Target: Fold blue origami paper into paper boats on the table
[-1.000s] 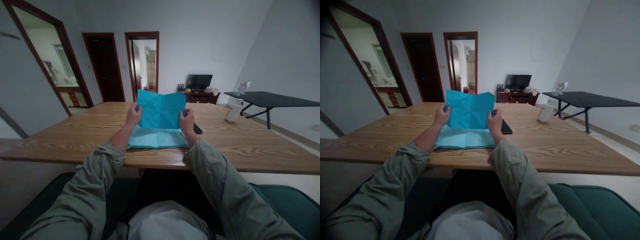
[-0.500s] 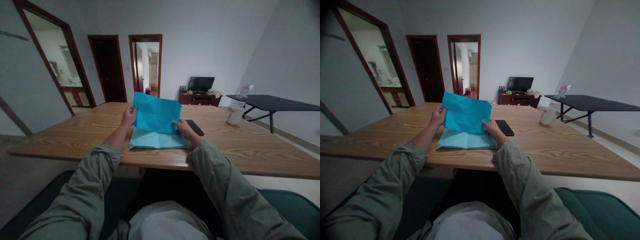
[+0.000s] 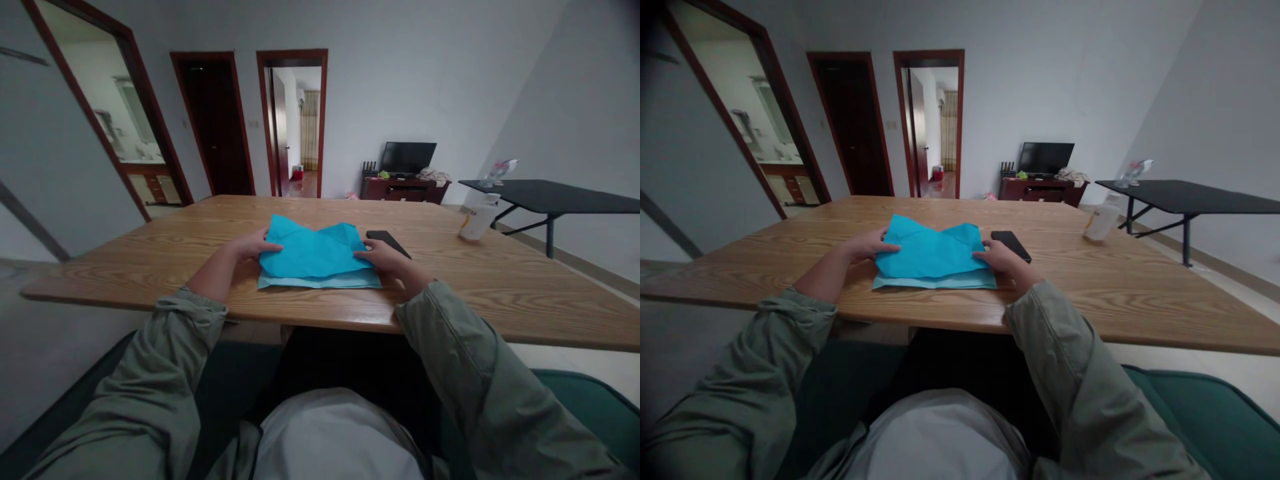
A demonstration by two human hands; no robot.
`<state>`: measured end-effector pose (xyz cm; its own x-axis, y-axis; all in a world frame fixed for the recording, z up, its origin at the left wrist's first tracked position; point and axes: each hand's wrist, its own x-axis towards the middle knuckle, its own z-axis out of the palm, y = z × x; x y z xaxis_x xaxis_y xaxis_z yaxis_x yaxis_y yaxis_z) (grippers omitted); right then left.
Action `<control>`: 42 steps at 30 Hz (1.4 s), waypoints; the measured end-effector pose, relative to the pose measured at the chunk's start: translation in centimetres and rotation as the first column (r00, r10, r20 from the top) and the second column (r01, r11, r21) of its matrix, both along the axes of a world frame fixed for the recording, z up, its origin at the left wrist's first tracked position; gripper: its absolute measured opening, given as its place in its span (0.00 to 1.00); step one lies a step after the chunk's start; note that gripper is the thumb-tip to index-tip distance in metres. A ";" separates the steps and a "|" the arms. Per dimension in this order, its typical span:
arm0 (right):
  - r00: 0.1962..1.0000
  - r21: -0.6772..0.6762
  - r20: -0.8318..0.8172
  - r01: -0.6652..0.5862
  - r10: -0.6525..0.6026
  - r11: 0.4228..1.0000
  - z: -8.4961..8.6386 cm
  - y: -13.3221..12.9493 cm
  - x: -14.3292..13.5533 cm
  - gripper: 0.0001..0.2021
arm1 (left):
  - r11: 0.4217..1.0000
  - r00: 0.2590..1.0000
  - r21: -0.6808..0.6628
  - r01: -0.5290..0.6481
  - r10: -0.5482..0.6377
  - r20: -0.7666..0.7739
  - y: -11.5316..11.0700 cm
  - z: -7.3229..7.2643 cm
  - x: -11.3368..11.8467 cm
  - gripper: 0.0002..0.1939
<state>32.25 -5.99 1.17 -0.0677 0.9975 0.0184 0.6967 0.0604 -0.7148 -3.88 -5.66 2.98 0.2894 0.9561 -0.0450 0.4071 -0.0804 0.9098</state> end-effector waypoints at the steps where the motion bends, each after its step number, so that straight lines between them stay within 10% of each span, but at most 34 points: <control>1: 1.000 -0.035 0.010 -0.014 0.014 0.999 -0.1 -0.3 0.2 0.29 | 0.998 0.999 -0.040 0.051 -0.050 0.013 -0.4 0.1 -0.2 0.41; 13: 0.996 -0.061 0.072 0.052 -0.047 0.997 -0.3 -2.0 0.2 0.30 | 0.981 0.996 -0.177 0.080 -0.086 -0.025 -4.4 -1.1 -1.7 0.54; 20: 0.992 0.033 0.124 0.015 -0.019 0.999 0.0 -2.9 1.1 0.39 | 0.978 0.962 -0.140 0.157 -0.183 -0.203 -4.2 -0.9 -1.7 0.40; 28: 0.946 0.043 0.322 -0.039 0.023 0.998 -0.4 -2.9 0.5 0.20 | 0.969 0.804 -0.115 0.217 -0.245 -0.542 -4.5 -0.8 -1.8 0.34; 35: 0.894 0.075 0.446 -0.084 0.042 0.994 -0.3 -3.2 0.1 0.16 | 0.972 0.585 0.111 0.208 -0.033 -0.811 -4.6 4.0 1.5 0.20; 39: 0.887 0.081 0.457 -0.109 0.061 0.991 -0.5 -3.1 0.2 0.16 | 0.851 0.736 0.416 0.320 0.053 -0.675 -5.3 8.9 7.3 0.28; 42: 0.878 0.102 0.474 -0.128 0.065 0.987 -0.4 -3.1 0.2 0.16 | 0.738 0.831 0.574 0.354 0.033 -0.555 -5.2 9.6 13.0 0.32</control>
<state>32.49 -9.10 0.74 -0.1959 0.9769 0.0853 0.9336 0.2124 -0.2886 9.09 -10.82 12.58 0.5599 0.7455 0.3616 0.6996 -0.6592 0.2759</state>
